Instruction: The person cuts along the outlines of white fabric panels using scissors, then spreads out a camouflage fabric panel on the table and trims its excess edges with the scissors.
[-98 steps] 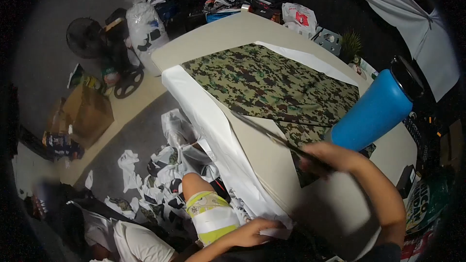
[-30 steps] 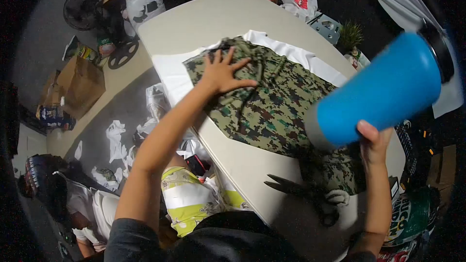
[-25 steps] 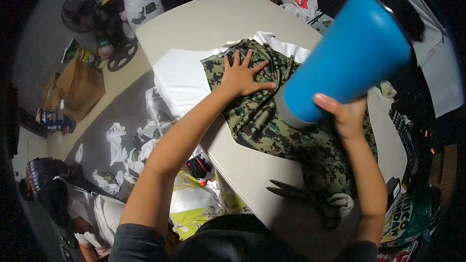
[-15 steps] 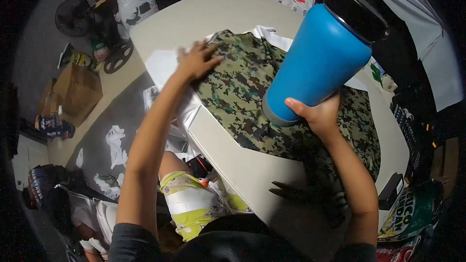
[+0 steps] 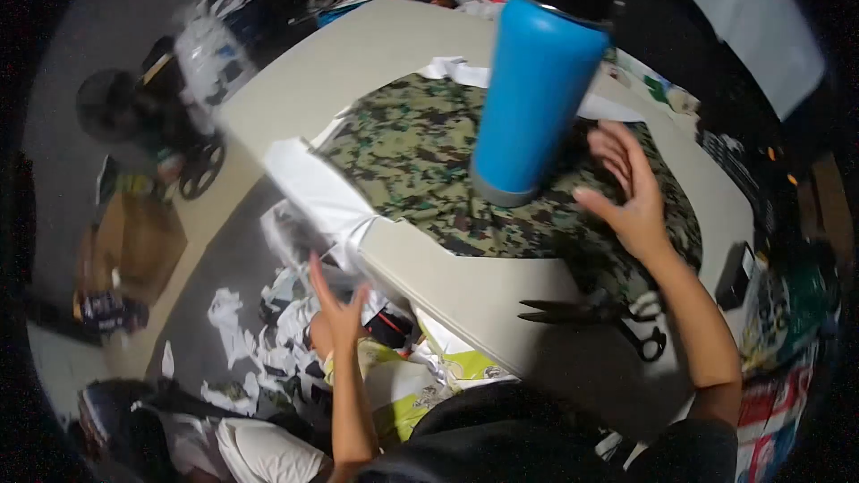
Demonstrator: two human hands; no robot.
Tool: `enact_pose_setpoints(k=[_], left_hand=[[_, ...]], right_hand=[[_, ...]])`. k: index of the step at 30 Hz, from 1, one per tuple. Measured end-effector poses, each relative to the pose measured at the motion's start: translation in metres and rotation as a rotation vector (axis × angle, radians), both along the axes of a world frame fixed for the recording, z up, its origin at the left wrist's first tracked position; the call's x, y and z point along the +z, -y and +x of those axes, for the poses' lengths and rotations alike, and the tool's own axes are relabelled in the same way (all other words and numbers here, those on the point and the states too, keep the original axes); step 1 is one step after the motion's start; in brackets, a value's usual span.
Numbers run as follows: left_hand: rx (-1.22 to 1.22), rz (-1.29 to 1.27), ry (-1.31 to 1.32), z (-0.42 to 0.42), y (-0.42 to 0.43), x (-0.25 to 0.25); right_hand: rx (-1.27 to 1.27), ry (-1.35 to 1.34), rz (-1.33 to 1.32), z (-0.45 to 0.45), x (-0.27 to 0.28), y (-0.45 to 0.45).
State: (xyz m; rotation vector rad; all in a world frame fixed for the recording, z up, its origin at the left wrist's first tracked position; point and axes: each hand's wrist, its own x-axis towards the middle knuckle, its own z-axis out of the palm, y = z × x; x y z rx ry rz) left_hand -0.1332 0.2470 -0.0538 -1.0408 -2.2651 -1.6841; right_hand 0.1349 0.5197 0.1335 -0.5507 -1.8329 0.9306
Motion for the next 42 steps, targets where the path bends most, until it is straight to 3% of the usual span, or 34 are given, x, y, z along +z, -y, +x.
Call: enact_pose_setpoints(k=[2,5,9,12,15,18,23,27,32,35,42], left_hand=[[-0.041,-0.074,-0.007,0.037,0.004,-0.014],[-0.032,-0.043,0.072,0.041,-0.014,-0.028],[-0.002,-0.009,0.103,0.027,-0.022,-0.017],[-0.05,-0.094,0.105,0.014,-0.006,-0.002],[-0.041,0.033,0.09,0.05,0.005,0.05],[-0.211,-0.182,0.173,0.087,0.01,0.079],[-0.289,-0.081,0.185,0.118,-0.005,0.089],[-0.243,-0.005,0.123,0.115,-0.006,0.093],[-0.267,-0.152,0.15,0.109,0.005,0.1],[-0.262,-0.157,0.15,0.111,0.005,0.104],[-0.275,-0.177,0.21,0.13,0.005,0.107]], right_hand=[[0.121,0.605,-0.101,0.048,0.015,0.005],[0.055,0.476,-0.288,0.036,0.019,0.018],[0.107,-0.057,-0.106,-0.053,-0.004,-0.01],[0.186,0.021,-0.126,-0.096,0.012,-0.014],[0.248,0.009,-0.096,-0.097,-0.004,-0.035],[0.117,0.103,-0.071,-0.072,-0.004,-0.038],[0.03,0.125,-0.11,-0.029,0.011,-0.035],[0.044,-0.071,-0.19,-0.028,0.011,-0.03],[0.196,-0.074,-0.283,-0.075,0.032,-0.007],[0.324,-0.051,-0.178,-0.122,0.038,0.003],[0.278,-0.027,0.149,-0.21,0.004,-0.001]])
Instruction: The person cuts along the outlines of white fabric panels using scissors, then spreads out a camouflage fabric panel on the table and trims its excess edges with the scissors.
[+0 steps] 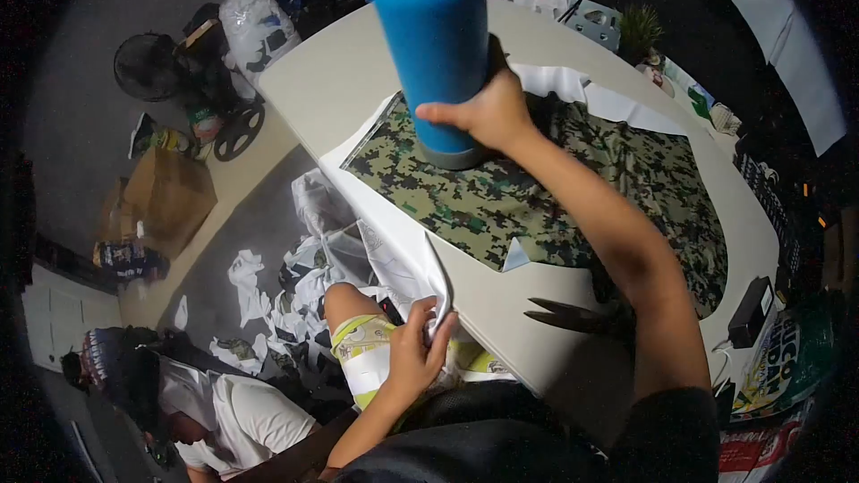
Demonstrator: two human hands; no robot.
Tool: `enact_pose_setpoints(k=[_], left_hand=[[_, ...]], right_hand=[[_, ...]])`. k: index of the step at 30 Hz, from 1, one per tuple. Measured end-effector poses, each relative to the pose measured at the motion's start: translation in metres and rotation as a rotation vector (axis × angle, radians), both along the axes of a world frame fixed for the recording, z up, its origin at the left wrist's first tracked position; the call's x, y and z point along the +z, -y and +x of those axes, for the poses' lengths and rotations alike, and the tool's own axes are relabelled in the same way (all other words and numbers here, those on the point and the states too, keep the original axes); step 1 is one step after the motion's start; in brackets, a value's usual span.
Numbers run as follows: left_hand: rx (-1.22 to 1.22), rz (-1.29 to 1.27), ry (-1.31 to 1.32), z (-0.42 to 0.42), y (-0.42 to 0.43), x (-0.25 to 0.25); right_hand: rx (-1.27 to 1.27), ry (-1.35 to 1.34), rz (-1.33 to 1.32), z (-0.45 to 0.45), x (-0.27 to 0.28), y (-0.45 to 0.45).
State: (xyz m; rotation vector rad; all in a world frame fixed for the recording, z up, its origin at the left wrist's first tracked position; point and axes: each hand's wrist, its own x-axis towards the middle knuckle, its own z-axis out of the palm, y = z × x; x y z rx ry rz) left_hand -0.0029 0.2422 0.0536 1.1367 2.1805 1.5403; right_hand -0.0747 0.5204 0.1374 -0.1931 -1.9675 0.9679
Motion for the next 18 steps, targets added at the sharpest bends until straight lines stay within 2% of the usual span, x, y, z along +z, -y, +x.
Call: enact_pose_setpoints(k=[6,8,10,11,13,14,15,17,18], left_hand=[[-0.016,-0.009,0.015,0.01,0.0,0.001],[-0.074,-0.044,0.045,0.007,0.002,-0.002],[-0.036,0.072,0.002,0.009,0.002,-0.024],[-0.046,0.105,0.027,0.009,0.0,-0.028],[-0.068,0.152,0.066,0.007,0.003,-0.033],[-0.065,0.08,0.113,0.008,0.004,-0.025],[-0.062,0.005,0.155,0.005,0.005,-0.025],[-0.089,0.023,0.14,-0.004,0.003,-0.04],[-0.1,0.02,0.118,-0.009,0.002,-0.052]], right_hand=[[-0.003,0.199,-0.143,0.026,0.012,-0.003],[0.007,0.265,-0.049,0.056,0.018,0.003],[-0.016,0.361,0.038,0.105,0.016,0.01],[0.117,0.454,-0.063,0.142,0.023,0.014],[-0.017,0.615,-0.129,0.212,0.029,0.04],[-0.106,0.725,-0.141,0.249,0.037,0.052],[-0.198,0.709,-0.041,0.276,0.032,0.07],[-0.425,0.933,-0.167,0.323,0.023,0.099],[-0.456,0.941,-0.204,0.333,0.02,0.115]])
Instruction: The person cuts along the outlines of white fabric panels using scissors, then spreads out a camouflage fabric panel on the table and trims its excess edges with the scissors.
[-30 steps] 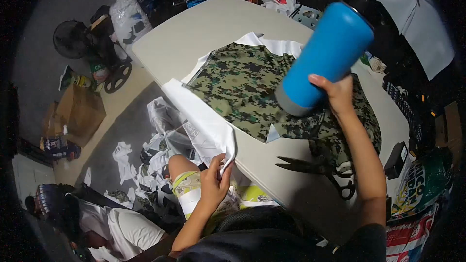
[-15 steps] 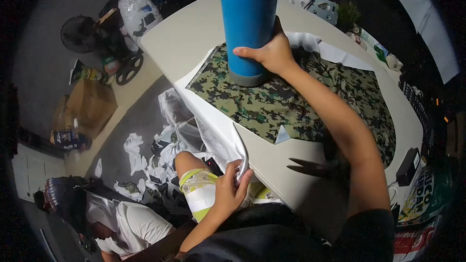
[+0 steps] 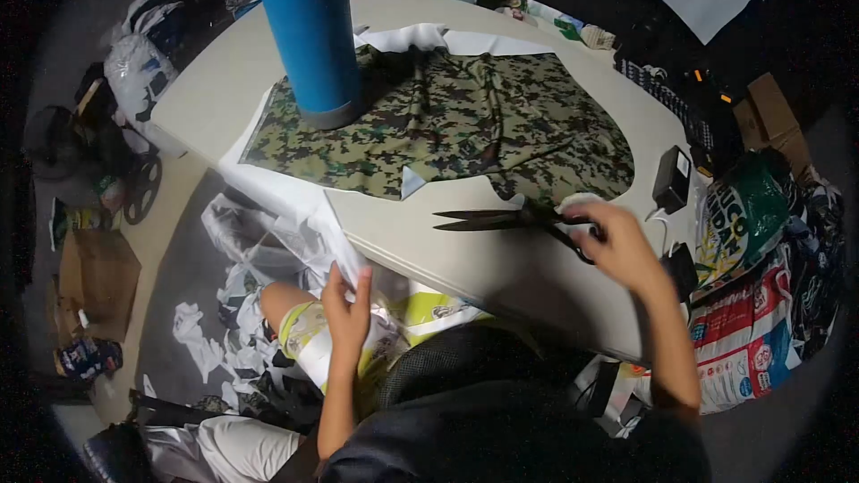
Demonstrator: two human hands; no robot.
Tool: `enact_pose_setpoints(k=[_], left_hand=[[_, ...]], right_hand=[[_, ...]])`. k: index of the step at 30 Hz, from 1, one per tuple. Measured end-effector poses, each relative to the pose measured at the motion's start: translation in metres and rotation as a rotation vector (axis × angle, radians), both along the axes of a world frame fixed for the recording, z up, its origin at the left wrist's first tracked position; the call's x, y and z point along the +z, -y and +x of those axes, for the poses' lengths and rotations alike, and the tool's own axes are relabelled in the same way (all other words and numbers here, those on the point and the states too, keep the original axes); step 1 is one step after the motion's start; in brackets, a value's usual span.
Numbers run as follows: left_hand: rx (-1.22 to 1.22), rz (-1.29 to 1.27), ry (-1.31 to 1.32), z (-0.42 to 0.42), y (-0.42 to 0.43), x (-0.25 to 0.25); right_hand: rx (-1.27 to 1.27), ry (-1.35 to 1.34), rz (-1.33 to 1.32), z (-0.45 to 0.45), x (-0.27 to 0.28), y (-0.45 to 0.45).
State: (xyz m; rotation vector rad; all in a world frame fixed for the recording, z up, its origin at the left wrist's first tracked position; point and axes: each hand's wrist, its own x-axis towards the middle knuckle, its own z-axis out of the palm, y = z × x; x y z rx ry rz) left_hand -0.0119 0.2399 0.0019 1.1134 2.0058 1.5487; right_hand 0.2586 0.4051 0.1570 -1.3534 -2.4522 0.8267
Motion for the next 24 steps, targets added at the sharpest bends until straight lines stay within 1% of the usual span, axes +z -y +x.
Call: enact_pose_setpoints(k=[2,3,7,9,10,12,13,17,18,22,23,24], left_hand=[[-0.013,-0.019,-0.059,-0.008,0.001,-0.019],[-0.005,-0.011,-0.059,-0.012,0.002,-0.017],[0.063,0.123,0.065,-0.02,-0.004,-0.023],[0.106,0.149,0.068,-0.022,-0.005,-0.028],[0.121,0.161,0.084,-0.022,-0.004,-0.031],[0.141,0.185,0.124,-0.022,-0.003,-0.037],[0.162,0.187,0.127,-0.021,-0.004,-0.034],[0.136,0.225,0.203,-0.017,0.0,-0.016],[0.148,0.214,0.208,-0.016,0.001,-0.01],[0.152,0.211,0.19,-0.015,0.003,0.024],[0.166,0.205,0.199,-0.016,0.002,0.03],[0.171,0.2,0.227,-0.016,0.002,0.04]], right_hand=[[0.193,-0.14,0.266,0.018,-0.031,0.006],[0.201,-0.141,0.275,0.016,-0.022,0.008],[0.134,-0.114,0.139,0.013,-0.007,0.004],[0.1,-0.037,0.016,0.02,0.001,-0.011],[0.131,-0.041,0.019,0.023,0.002,-0.016],[0.264,0.106,0.155,0.027,0.002,-0.023],[0.285,0.109,0.156,0.026,0.005,-0.027],[0.497,0.288,-0.046,0.027,0.01,-0.03],[0.509,0.293,-0.058,0.027,0.008,-0.03],[0.366,0.08,-0.735,0.035,-0.002,-0.03],[0.374,0.093,-0.744,0.032,-0.005,-0.033],[0.314,0.082,-0.868,0.03,-0.004,-0.034]])
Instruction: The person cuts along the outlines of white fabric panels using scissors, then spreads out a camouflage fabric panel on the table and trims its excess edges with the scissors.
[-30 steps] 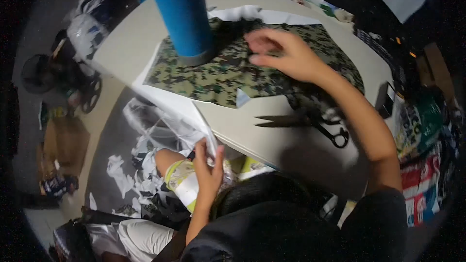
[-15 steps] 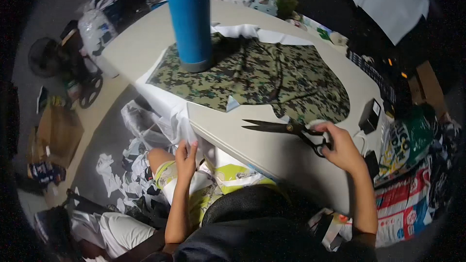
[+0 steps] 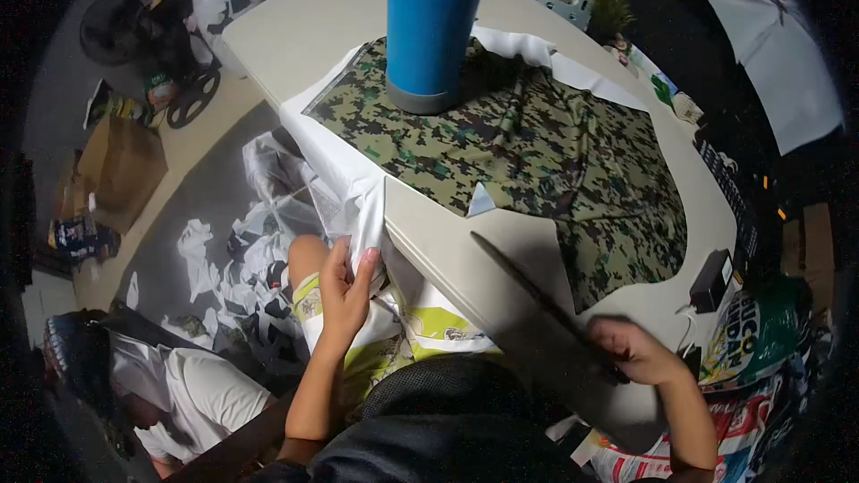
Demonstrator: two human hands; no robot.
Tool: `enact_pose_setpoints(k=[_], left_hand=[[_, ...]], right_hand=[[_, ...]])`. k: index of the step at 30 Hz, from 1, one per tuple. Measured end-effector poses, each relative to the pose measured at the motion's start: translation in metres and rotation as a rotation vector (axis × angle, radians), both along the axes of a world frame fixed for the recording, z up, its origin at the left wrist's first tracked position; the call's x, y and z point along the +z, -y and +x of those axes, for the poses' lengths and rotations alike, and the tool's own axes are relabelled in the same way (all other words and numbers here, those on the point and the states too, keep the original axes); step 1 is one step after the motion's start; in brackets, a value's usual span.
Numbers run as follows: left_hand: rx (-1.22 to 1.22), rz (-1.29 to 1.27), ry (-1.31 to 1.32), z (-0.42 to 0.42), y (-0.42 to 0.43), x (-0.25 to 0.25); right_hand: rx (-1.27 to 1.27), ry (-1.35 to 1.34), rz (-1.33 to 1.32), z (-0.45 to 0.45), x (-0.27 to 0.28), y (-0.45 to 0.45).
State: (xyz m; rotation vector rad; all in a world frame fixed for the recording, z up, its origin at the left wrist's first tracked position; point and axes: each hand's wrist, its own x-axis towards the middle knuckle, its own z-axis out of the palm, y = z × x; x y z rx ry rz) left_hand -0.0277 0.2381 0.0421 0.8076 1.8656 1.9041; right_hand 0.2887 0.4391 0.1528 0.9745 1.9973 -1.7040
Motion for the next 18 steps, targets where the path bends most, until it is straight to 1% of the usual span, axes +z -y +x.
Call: enact_pose_setpoints(k=[3,9,13,14,18], left_hand=[[0.006,-0.015,0.077,-0.007,-0.004,0.013],[0.039,-0.049,0.068,-0.015,-0.013,0.022],[0.053,-0.12,-0.012,-0.018,-0.02,0.026],[0.066,-0.129,-0.007,-0.019,-0.021,0.027],[0.036,-0.168,-0.047,-0.022,-0.026,0.03]], right_hand=[[-0.179,0.102,-0.358,-0.016,-0.013,-0.011],[-0.156,0.251,-0.427,-0.08,-0.017,-0.038],[-0.107,0.145,-0.806,-0.098,-0.04,-0.068],[-0.095,0.155,-0.814,-0.104,-0.042,-0.072],[-0.162,0.281,-0.702,-0.143,-0.035,-0.072]])
